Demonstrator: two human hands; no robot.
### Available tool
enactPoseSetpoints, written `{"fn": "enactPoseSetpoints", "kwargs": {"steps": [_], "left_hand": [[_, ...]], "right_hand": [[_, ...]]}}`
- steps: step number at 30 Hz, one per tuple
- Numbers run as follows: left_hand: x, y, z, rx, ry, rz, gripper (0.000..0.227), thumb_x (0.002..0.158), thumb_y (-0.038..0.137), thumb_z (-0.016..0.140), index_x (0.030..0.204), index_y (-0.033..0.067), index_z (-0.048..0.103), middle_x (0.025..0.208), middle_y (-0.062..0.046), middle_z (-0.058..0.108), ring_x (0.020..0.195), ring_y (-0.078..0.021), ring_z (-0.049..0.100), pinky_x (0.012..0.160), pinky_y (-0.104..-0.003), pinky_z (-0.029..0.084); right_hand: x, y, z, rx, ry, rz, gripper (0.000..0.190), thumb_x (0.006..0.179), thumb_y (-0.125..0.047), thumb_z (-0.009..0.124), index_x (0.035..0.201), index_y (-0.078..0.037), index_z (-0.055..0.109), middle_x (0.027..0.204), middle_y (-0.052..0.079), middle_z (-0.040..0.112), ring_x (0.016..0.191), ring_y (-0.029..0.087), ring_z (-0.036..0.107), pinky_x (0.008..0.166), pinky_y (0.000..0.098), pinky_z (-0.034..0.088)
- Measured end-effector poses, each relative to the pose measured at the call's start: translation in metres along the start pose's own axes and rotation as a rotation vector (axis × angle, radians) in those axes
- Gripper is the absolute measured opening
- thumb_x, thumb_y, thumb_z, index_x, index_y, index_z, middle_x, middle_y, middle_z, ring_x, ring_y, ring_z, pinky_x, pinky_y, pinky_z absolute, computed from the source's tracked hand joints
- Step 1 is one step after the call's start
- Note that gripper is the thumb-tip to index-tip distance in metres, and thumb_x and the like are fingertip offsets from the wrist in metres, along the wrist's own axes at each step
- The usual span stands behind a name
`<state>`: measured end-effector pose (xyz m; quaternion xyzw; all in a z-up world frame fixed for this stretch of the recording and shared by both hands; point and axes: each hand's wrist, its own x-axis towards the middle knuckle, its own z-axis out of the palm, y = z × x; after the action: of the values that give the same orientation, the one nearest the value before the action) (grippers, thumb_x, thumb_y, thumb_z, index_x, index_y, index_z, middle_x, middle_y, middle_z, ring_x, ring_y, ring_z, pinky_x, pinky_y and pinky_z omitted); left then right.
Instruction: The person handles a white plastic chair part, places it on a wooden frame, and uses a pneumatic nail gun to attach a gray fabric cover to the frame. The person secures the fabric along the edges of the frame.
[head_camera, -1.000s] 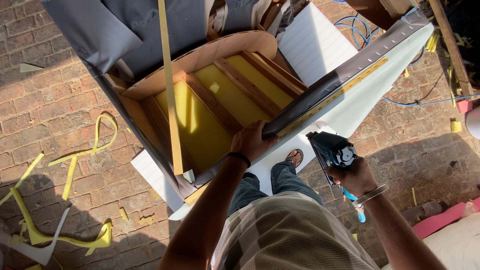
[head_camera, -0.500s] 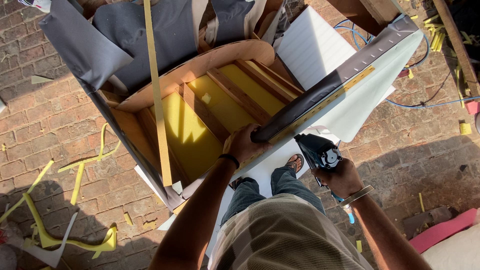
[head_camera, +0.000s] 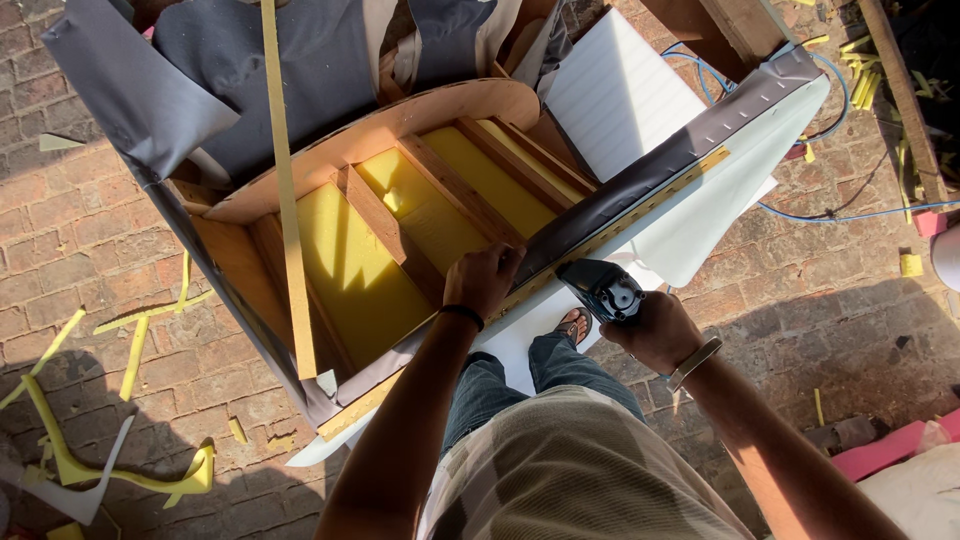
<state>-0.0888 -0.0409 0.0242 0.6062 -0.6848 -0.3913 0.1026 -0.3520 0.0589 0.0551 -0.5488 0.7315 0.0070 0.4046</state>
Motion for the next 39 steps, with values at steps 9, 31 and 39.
{"fn": "enactPoseSetpoints", "kwargs": {"steps": [9,31,39], "left_hand": [[0.002,-0.005,0.004,0.021,0.109,0.023,0.036,0.101,0.041,0.052,0.103,0.0155,0.077,0.092,-0.013,0.077,0.087,-0.0350,0.073,0.081,-0.049,0.057],[-0.020,-0.134,-0.091,0.134,0.775,-0.427,0.028,0.097,0.036,0.068,0.111,0.0115,0.071,0.097,-0.017,0.076,0.087,-0.0397,0.072,0.074,-0.052,0.056],[0.044,0.047,-0.012,-0.193,0.634,0.297,0.030,0.091,0.030,0.080,0.111,0.0107,0.070,0.091,-0.014,0.077,0.081,-0.0321,0.076,0.067,-0.040,0.060]], "right_hand": [[0.003,-0.017,-0.016,-0.041,-0.074,0.074,0.028,0.082,-0.030,0.077,0.090,-0.003,0.078,0.069,0.012,0.077,0.064,0.023,0.077,0.068,0.0372,0.063],[-0.011,-0.005,-0.019,0.340,0.103,0.166,0.027,0.083,-0.029,0.080,0.074,-0.003,0.076,0.058,0.006,0.072,0.052,0.016,0.070,0.057,0.0315,0.057],[-0.010,0.021,-0.049,0.763,0.247,0.119,0.016,0.079,-0.014,0.082,0.082,0.000,0.075,0.063,0.010,0.071,0.052,0.017,0.065,0.052,0.0320,0.053]]}}
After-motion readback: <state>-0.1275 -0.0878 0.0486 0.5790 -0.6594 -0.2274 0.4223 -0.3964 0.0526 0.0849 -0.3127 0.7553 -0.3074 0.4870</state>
